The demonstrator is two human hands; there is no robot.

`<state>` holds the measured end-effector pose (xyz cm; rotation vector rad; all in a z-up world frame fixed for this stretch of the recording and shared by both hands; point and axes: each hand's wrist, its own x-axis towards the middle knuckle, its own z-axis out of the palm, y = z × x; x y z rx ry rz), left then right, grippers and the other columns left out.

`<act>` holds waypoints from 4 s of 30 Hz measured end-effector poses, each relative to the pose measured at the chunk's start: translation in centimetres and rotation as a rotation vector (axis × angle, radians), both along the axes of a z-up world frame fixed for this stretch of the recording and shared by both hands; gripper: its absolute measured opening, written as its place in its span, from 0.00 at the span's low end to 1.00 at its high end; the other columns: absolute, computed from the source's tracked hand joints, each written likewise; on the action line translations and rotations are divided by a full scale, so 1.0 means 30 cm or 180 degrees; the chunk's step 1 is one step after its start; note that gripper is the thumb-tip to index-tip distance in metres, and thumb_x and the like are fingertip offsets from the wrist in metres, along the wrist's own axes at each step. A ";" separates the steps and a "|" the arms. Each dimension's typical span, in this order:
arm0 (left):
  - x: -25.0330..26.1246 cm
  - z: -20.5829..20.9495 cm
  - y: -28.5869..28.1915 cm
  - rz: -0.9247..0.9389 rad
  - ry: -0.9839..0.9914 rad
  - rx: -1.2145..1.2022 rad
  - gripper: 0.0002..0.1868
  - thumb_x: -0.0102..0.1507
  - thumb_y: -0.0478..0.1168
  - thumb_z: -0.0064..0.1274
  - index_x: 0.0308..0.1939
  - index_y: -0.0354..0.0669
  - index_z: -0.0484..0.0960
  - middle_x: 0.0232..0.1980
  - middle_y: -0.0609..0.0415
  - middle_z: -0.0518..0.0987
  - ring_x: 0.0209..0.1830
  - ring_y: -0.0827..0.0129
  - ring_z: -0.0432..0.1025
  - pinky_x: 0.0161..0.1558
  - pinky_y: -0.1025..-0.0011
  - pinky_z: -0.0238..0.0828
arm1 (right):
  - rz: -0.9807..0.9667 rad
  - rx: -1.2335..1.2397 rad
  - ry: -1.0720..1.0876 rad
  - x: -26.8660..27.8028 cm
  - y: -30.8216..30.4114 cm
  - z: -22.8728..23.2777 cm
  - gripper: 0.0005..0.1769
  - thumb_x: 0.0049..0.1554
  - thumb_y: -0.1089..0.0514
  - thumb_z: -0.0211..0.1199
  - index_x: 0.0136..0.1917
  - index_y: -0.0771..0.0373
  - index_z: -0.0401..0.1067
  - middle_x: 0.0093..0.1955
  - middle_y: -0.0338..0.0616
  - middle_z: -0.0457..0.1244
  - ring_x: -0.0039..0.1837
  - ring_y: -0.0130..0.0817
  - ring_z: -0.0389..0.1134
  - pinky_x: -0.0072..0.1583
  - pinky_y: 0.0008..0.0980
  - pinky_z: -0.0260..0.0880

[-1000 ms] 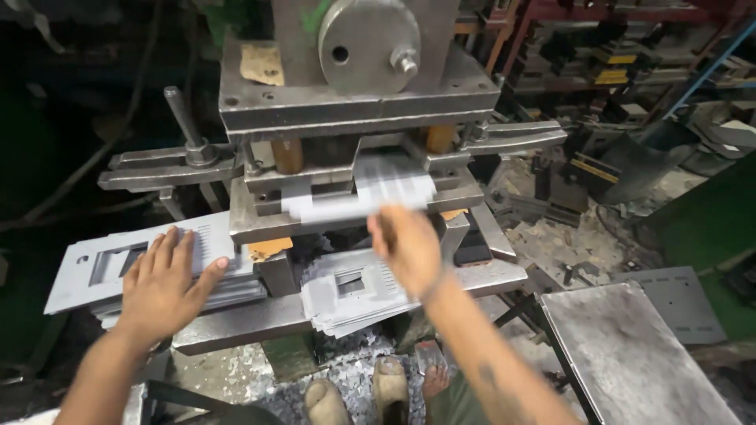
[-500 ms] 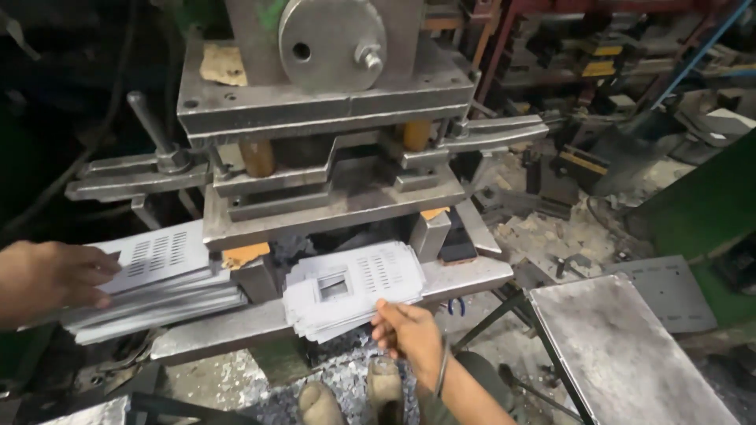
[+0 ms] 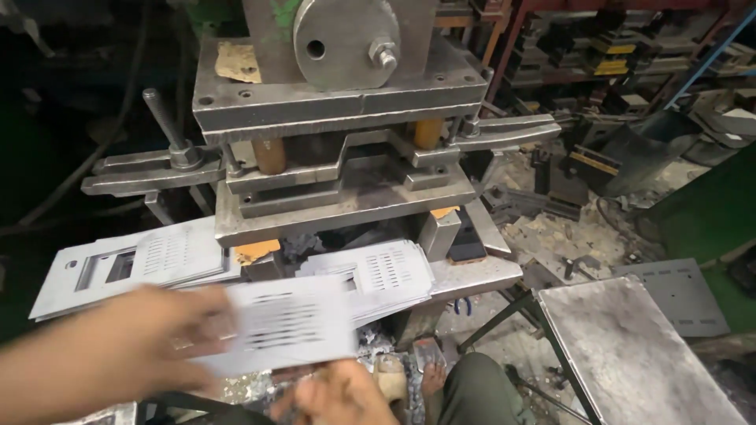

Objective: Placing metal sheets into a press machine to be stamped and then removing them to a stack.

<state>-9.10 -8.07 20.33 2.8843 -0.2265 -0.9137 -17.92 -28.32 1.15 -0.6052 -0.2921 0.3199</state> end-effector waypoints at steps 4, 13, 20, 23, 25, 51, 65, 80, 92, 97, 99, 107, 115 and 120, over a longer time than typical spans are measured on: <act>0.000 -0.089 -0.129 -0.0491 -0.0403 -0.0249 0.16 0.56 0.50 0.65 0.46 0.68 0.78 0.50 0.78 0.89 0.41 0.89 0.87 0.43 0.84 0.86 | -0.1458 -0.1509 0.1748 0.120 -0.013 0.168 0.21 0.63 0.61 0.57 0.63 0.81 0.67 0.36 0.62 0.69 0.32 0.41 0.70 0.30 0.30 0.70; 0.216 -0.220 0.081 0.0744 -0.1384 -0.0987 0.49 0.43 0.61 0.66 0.67 0.57 0.68 0.74 0.55 0.66 0.74 0.53 0.62 0.67 0.45 0.70 | -0.1903 -0.0941 0.1449 0.516 -0.265 0.278 0.09 0.63 0.64 0.53 0.52 0.73 0.69 0.39 0.49 0.63 0.40 0.33 0.62 0.42 0.28 0.66; 0.395 -0.681 0.316 0.0124 -0.1660 0.0369 0.77 0.39 0.88 0.52 0.79 0.51 0.39 0.83 0.47 0.37 0.84 0.54 0.31 0.73 0.41 0.40 | -0.1557 -0.1710 0.1103 0.544 -0.222 0.313 0.07 0.65 0.66 0.52 0.52 0.70 0.71 0.40 0.49 0.68 0.39 0.33 0.68 0.44 0.28 0.73; 0.388 -0.695 0.312 0.0235 -0.1813 0.0457 0.78 0.37 0.89 0.56 0.79 0.53 0.43 0.84 0.48 0.41 0.84 0.55 0.34 0.73 0.45 0.42 | -0.1398 -0.2329 0.0957 0.622 -0.209 0.311 0.13 0.65 0.67 0.48 0.59 0.73 0.69 0.41 0.52 0.67 0.36 0.35 0.68 0.36 0.28 0.70; 0.386 -0.675 0.312 0.0247 -0.1748 0.0462 0.77 0.39 0.87 0.57 0.79 0.53 0.42 0.84 0.48 0.40 0.84 0.54 0.34 0.73 0.44 0.43 | -0.1306 -0.2734 0.0792 0.695 -0.195 0.335 0.13 0.65 0.67 0.45 0.59 0.74 0.67 0.39 0.52 0.66 0.31 0.34 0.66 0.30 0.27 0.65; 0.370 -0.673 0.306 0.0421 -0.1828 -0.0048 0.75 0.37 0.86 0.56 0.78 0.52 0.49 0.83 0.47 0.43 0.85 0.55 0.33 0.70 0.39 0.41 | -0.1511 -0.1582 0.1728 0.888 -0.205 0.270 0.14 0.56 0.72 0.39 0.46 0.73 0.67 0.37 0.53 0.63 0.29 0.27 0.55 0.26 0.22 0.43; 0.363 -0.684 0.310 0.0385 -0.1969 -0.0121 0.73 0.39 0.85 0.54 0.77 0.51 0.51 0.83 0.43 0.45 0.84 0.51 0.36 0.69 0.36 0.42 | -0.1499 -0.1617 0.1717 0.875 -0.201 0.277 0.12 0.58 0.70 0.40 0.46 0.71 0.66 0.36 0.51 0.62 0.27 0.25 0.53 0.25 0.22 0.40; 0.364 -0.680 0.315 0.0484 -0.1915 -0.0158 0.69 0.41 0.84 0.52 0.77 0.53 0.51 0.83 0.47 0.45 0.84 0.55 0.36 0.70 0.39 0.42 | -0.1218 -0.0496 0.1552 0.844 -0.232 0.216 0.05 0.61 0.69 0.48 0.45 0.67 0.65 0.40 0.48 0.63 0.31 0.24 0.56 0.29 0.19 0.50; 0.377 -0.624 0.549 0.0503 -0.1559 0.0349 0.46 0.50 0.62 0.67 0.67 0.55 0.68 0.62 0.55 0.75 0.59 0.64 0.77 0.64 0.54 0.69 | -0.1701 -0.1082 0.2136 0.264 -0.247 -0.081 0.05 0.63 0.65 0.57 0.52 0.69 0.68 0.40 0.54 0.65 0.29 0.30 0.55 0.27 0.25 0.48; 0.440 -0.624 0.675 0.0635 -0.1533 0.0017 0.37 0.50 0.47 0.73 0.62 0.56 0.77 0.57 0.65 0.88 0.51 0.71 0.87 0.53 0.72 0.86 | -0.1217 -0.1771 0.1979 0.256 -0.324 -0.143 0.15 0.66 0.54 0.59 0.45 0.70 0.74 0.33 0.45 0.63 0.26 0.24 0.52 0.25 0.22 0.44; 0.461 -0.612 0.676 0.0556 -0.1411 0.0180 0.34 0.46 0.46 0.79 0.56 0.62 0.84 0.52 0.73 0.92 0.50 0.84 0.88 0.55 0.79 0.87 | -0.1132 -0.1803 0.2313 0.226 -0.343 -0.126 0.20 0.67 0.50 0.59 0.42 0.70 0.71 0.30 0.44 0.59 0.26 0.23 0.49 0.25 0.22 0.42; 0.469 -0.631 0.826 0.1407 -0.1118 -0.2702 0.36 0.27 0.01 0.75 0.37 0.12 0.82 0.24 0.17 0.88 0.19 0.32 0.83 0.27 0.45 0.81 | -0.0941 -0.2052 0.2128 0.181 -0.344 -0.178 0.16 0.66 0.55 0.59 0.43 0.70 0.75 0.30 0.46 0.63 0.25 0.25 0.52 0.25 0.23 0.43; 0.030 -0.103 0.109 0.0585 0.0237 0.0045 0.23 0.50 0.56 0.81 0.44 0.70 0.85 0.38 0.74 0.94 0.38 0.88 0.90 0.42 0.84 0.86 | -0.0192 -0.1612 0.0520 0.084 -0.068 -0.017 0.26 0.58 0.58 0.62 0.66 0.75 0.70 0.55 0.61 0.70 0.41 0.32 0.69 0.38 0.22 0.69; -0.023 -0.248 -0.086 -0.0451 -0.0838 -0.0677 0.29 0.54 0.57 0.68 0.57 0.68 0.75 0.60 0.70 0.80 0.52 0.73 0.82 0.55 0.66 0.83 | -0.1762 -0.1142 0.1782 0.147 0.013 0.144 0.22 0.58 0.70 0.58 0.66 0.80 0.68 0.47 0.68 0.70 0.38 0.49 0.70 0.36 0.37 0.73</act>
